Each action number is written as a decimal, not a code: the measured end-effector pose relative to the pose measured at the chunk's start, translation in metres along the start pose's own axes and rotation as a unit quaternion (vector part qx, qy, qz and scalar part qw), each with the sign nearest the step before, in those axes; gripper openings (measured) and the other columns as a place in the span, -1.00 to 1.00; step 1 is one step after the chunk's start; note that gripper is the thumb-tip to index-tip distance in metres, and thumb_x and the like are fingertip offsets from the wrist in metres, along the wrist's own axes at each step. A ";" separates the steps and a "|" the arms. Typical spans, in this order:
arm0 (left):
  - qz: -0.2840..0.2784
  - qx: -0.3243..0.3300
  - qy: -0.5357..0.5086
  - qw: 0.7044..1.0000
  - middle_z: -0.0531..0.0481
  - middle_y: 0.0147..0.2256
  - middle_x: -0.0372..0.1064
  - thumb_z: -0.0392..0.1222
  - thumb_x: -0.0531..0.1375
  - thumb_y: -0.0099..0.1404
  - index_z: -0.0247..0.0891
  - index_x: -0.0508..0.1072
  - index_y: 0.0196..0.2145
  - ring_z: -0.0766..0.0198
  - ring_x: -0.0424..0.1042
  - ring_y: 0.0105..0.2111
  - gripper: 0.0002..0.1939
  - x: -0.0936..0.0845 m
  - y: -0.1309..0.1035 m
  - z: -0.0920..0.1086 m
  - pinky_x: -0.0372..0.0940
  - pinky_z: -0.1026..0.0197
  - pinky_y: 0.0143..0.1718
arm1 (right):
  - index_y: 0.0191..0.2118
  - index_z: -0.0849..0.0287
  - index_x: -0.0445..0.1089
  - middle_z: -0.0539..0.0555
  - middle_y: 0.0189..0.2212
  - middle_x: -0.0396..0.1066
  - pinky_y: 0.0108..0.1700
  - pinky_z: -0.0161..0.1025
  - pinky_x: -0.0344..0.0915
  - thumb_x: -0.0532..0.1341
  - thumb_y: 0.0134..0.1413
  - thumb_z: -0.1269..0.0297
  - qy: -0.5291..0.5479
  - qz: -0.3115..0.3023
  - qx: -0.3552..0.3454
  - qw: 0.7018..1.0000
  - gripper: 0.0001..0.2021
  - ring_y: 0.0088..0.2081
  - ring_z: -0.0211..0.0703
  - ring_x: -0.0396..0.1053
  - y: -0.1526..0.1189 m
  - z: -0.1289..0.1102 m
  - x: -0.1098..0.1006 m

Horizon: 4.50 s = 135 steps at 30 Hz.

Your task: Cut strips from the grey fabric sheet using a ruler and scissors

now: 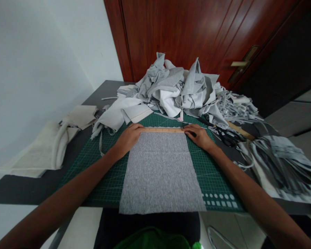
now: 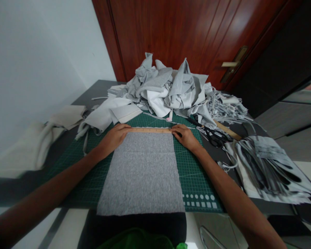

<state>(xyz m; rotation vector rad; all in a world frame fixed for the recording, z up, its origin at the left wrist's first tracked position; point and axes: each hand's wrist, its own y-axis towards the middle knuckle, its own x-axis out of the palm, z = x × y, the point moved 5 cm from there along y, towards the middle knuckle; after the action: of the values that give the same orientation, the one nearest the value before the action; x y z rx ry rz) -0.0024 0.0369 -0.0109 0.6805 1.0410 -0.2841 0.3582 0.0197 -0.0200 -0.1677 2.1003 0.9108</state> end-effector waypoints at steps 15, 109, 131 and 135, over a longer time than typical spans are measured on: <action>-0.018 0.018 0.000 1.000 -0.14 -0.04 0.54 -0.40 0.03 0.42 -0.23 0.65 0.01 0.09 0.46 0.04 -0.58 -0.003 0.004 0.004 0.42 -0.06 0.21 | -0.05 0.07 0.63 0.19 -0.04 0.64 0.07 0.16 0.45 0.21 0.42 0.28 -0.036 -0.008 -0.023 0.999 -0.78 0.00 0.10 0.54 0.001 -0.001 0.001; -0.060 0.024 -0.256 0.965 -0.03 -0.38 0.61 -0.35 0.34 0.29 -0.32 0.68 -0.36 0.30 0.44 -0.39 -0.91 0.114 0.157 0.081 0.30 0.27 -0.26 | 0.32 0.16 0.42 0.27 -0.02 0.65 -0.05 -0.17 0.40 0.00 0.48 0.33 -0.266 -0.220 0.194 0.918 -0.55 -0.07 0.08 0.62 0.011 -0.051 0.002; -0.045 0.058 -0.185 0.980 -0.10 -0.15 0.58 -0.35 0.16 0.46 -0.26 0.54 -0.21 0.13 0.53 -0.06 -0.85 0.120 0.151 0.091 0.38 0.06 0.12 | 0.30 0.20 0.42 0.28 0.04 0.63 -0.03 -0.18 0.39 0.00 0.47 0.35 -0.244 -0.220 0.184 0.927 -0.56 -0.03 0.05 0.61 0.011 -0.051 0.000; -0.046 0.057 -0.182 0.981 -0.11 -0.06 0.61 -0.40 0.13 0.44 -0.26 0.57 -0.14 0.15 0.54 0.02 -0.78 0.121 0.155 0.087 0.37 0.05 0.17 | 0.29 0.20 0.43 0.28 0.04 0.63 -0.01 -0.17 0.39 0.00 0.47 0.36 -0.237 -0.214 0.180 0.930 -0.57 -0.01 0.05 0.61 0.011 -0.051 0.000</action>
<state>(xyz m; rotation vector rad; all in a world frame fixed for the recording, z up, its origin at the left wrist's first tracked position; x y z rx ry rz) 0.1987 0.1114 -0.0281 0.6539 0.7092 -0.5314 0.3213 -0.0061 0.0067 -0.1829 1.6450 0.2579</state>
